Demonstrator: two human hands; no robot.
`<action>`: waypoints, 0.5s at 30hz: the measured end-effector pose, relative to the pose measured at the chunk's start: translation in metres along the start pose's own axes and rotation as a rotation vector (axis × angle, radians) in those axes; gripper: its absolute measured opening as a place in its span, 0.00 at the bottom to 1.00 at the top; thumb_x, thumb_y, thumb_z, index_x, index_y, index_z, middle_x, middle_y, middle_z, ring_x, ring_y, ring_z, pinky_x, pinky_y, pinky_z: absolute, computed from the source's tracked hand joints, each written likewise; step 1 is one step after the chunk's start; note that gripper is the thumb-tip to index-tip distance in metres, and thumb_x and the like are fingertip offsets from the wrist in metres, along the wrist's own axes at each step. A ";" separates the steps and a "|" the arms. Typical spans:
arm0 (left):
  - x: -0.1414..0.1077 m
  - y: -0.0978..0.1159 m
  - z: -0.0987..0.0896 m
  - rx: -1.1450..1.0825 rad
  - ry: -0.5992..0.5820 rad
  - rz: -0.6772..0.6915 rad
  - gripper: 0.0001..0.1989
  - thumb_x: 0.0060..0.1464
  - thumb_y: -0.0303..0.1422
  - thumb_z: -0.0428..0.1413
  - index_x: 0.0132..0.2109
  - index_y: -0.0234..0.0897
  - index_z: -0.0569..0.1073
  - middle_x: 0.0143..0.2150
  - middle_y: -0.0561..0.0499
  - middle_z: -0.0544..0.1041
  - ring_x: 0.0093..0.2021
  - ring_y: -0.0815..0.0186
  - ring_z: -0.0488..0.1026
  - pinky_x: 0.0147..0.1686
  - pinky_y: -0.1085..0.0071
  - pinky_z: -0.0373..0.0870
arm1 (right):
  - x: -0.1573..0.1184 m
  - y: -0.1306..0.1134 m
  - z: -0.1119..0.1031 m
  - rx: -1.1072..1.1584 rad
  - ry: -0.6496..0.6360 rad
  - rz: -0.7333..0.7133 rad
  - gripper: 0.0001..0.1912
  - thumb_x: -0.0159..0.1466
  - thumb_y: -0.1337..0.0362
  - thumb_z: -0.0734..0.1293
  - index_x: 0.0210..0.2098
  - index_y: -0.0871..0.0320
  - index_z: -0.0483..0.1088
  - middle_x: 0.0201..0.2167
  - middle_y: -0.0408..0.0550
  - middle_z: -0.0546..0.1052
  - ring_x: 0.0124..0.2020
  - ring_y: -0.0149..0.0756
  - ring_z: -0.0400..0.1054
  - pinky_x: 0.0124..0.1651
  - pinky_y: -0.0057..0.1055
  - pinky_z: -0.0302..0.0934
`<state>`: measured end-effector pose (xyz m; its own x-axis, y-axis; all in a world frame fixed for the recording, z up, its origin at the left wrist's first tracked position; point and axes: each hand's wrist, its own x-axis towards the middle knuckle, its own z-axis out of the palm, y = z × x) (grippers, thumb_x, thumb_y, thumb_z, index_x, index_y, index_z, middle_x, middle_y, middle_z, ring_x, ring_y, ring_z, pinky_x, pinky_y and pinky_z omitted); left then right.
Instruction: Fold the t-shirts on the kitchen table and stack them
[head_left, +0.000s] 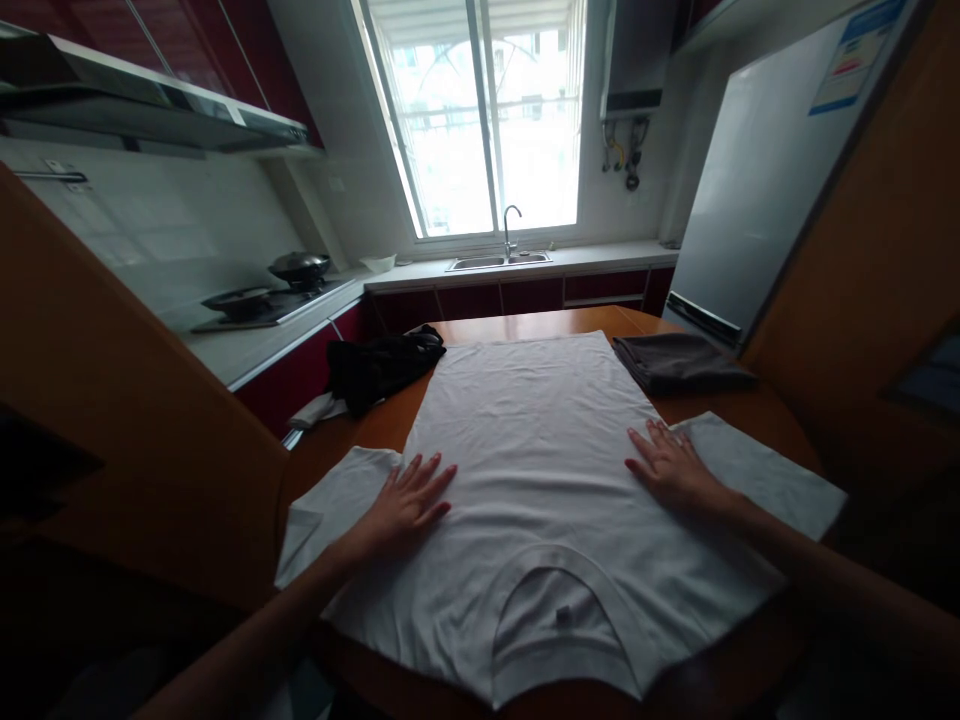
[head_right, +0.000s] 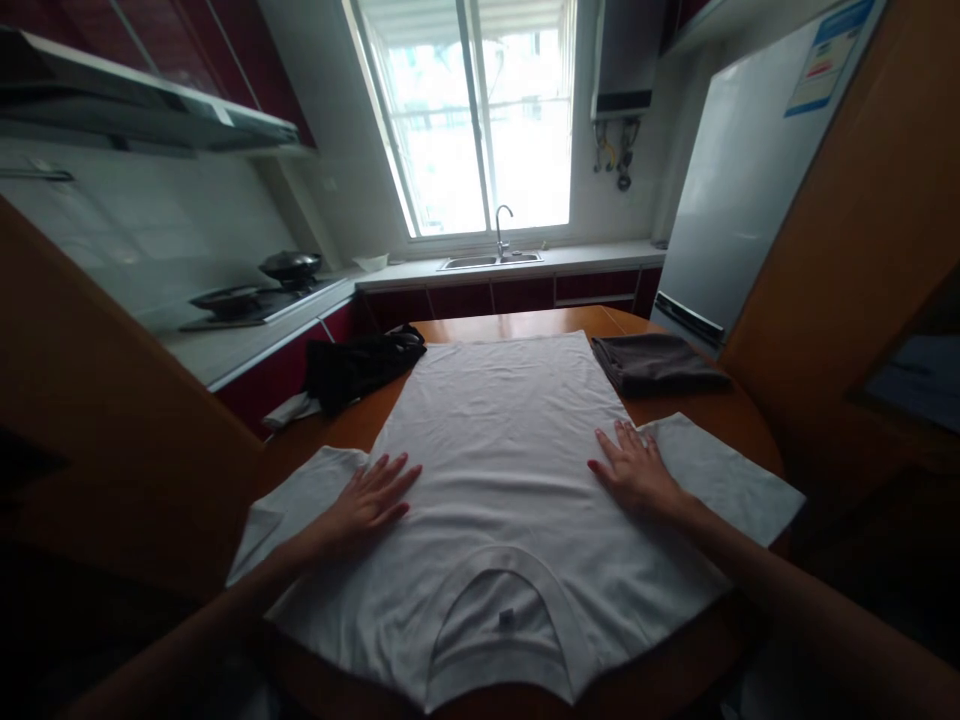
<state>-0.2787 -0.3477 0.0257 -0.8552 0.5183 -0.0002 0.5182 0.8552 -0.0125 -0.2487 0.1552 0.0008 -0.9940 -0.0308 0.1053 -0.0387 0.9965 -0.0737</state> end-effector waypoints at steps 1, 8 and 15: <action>0.009 -0.001 -0.007 -0.005 0.000 0.011 0.31 0.67 0.53 0.43 0.73 0.52 0.55 0.74 0.47 0.54 0.73 0.45 0.49 0.66 0.41 0.51 | 0.007 -0.005 -0.004 0.004 0.007 -0.008 0.37 0.71 0.43 0.50 0.71 0.58 0.55 0.73 0.62 0.50 0.74 0.53 0.39 0.71 0.56 0.38; 0.138 -0.044 -0.066 0.074 0.202 -0.242 0.22 0.67 0.37 0.48 0.64 0.41 0.70 0.70 0.44 0.64 0.70 0.55 0.58 0.67 0.54 0.55 | 0.096 -0.074 -0.034 0.114 -0.010 -0.125 0.35 0.72 0.44 0.51 0.71 0.57 0.55 0.74 0.62 0.48 0.74 0.53 0.38 0.70 0.56 0.40; 0.232 -0.113 -0.078 0.095 0.194 -0.327 0.21 0.69 0.34 0.43 0.62 0.41 0.72 0.72 0.47 0.59 0.73 0.52 0.48 0.69 0.46 0.41 | 0.177 -0.082 -0.013 0.166 -0.025 -0.018 0.31 0.72 0.50 0.54 0.68 0.60 0.60 0.71 0.64 0.55 0.72 0.52 0.46 0.69 0.52 0.45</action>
<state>-0.5352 -0.3237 0.1049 -0.9533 0.2189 0.2081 0.2080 0.9754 -0.0728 -0.4199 0.0692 0.0382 -0.9951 -0.0528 0.0831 -0.0711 0.9693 -0.2353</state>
